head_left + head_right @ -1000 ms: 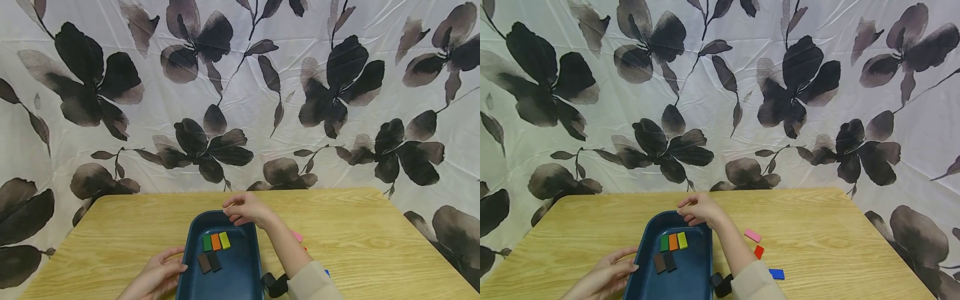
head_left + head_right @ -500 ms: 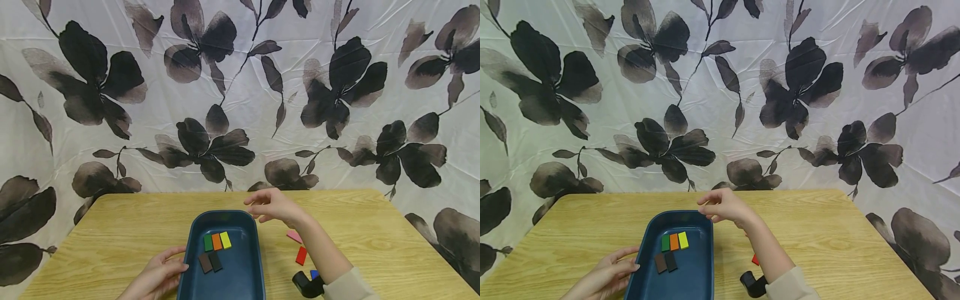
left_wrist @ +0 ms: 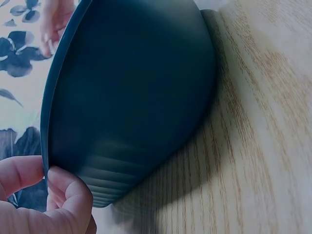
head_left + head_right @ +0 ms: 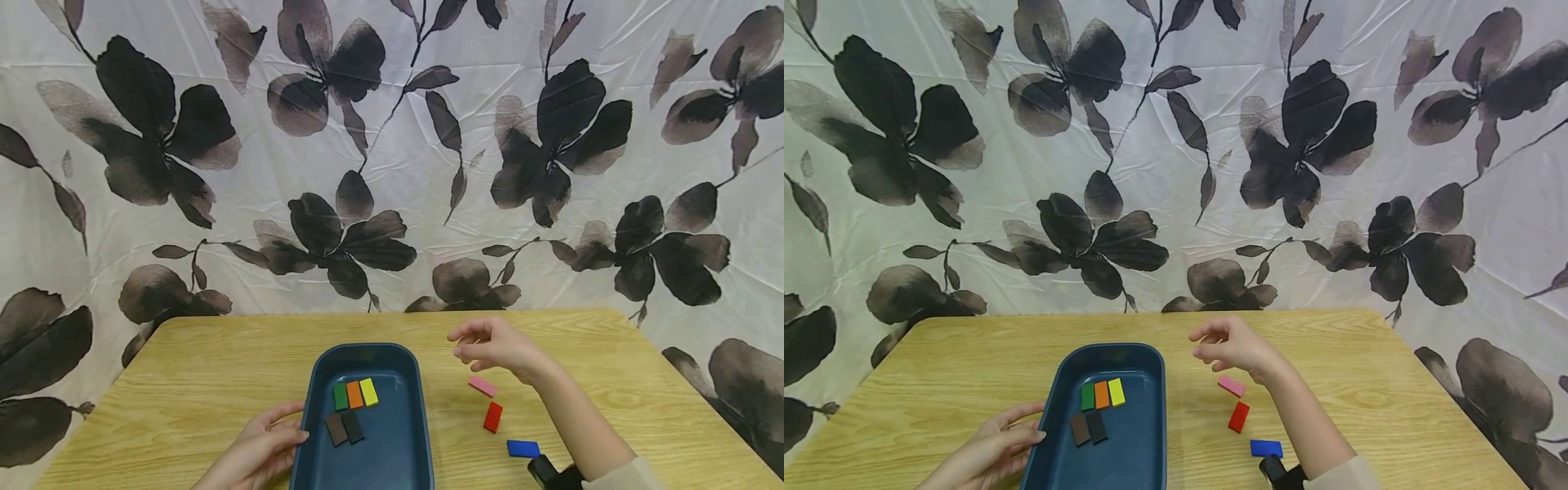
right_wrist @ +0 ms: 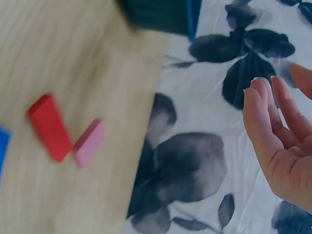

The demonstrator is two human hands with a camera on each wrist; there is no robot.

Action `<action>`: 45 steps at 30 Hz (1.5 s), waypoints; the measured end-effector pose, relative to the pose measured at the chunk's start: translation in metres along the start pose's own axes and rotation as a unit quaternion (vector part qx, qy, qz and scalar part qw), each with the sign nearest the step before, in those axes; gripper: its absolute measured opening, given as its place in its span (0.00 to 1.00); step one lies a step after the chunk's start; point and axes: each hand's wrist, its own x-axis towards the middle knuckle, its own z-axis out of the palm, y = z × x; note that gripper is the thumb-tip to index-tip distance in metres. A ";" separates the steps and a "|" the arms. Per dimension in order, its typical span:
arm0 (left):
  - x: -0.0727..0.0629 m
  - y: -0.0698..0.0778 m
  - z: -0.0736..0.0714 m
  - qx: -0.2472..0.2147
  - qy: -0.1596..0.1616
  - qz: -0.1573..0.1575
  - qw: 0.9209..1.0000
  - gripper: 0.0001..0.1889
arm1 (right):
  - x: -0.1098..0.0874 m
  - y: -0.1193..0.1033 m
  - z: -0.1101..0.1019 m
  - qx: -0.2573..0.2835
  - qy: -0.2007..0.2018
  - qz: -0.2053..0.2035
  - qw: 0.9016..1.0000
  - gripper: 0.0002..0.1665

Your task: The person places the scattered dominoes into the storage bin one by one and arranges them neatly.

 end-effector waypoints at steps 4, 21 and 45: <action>0.000 0.000 -0.001 -0.007 -0.004 -0.007 1.000 0.34 | -0.010 0.014 -0.007 -0.001 0.001 0.020 1.000 0.20; 0.000 0.001 0.001 0.008 0.009 0.004 1.000 0.32 | -0.038 0.076 -0.039 0.031 -0.038 0.067 0.997 0.19; 0.001 0.002 0.000 0.001 0.007 -0.005 1.000 0.34 | -0.054 0.110 -0.030 -0.086 -0.115 0.060 0.988 0.13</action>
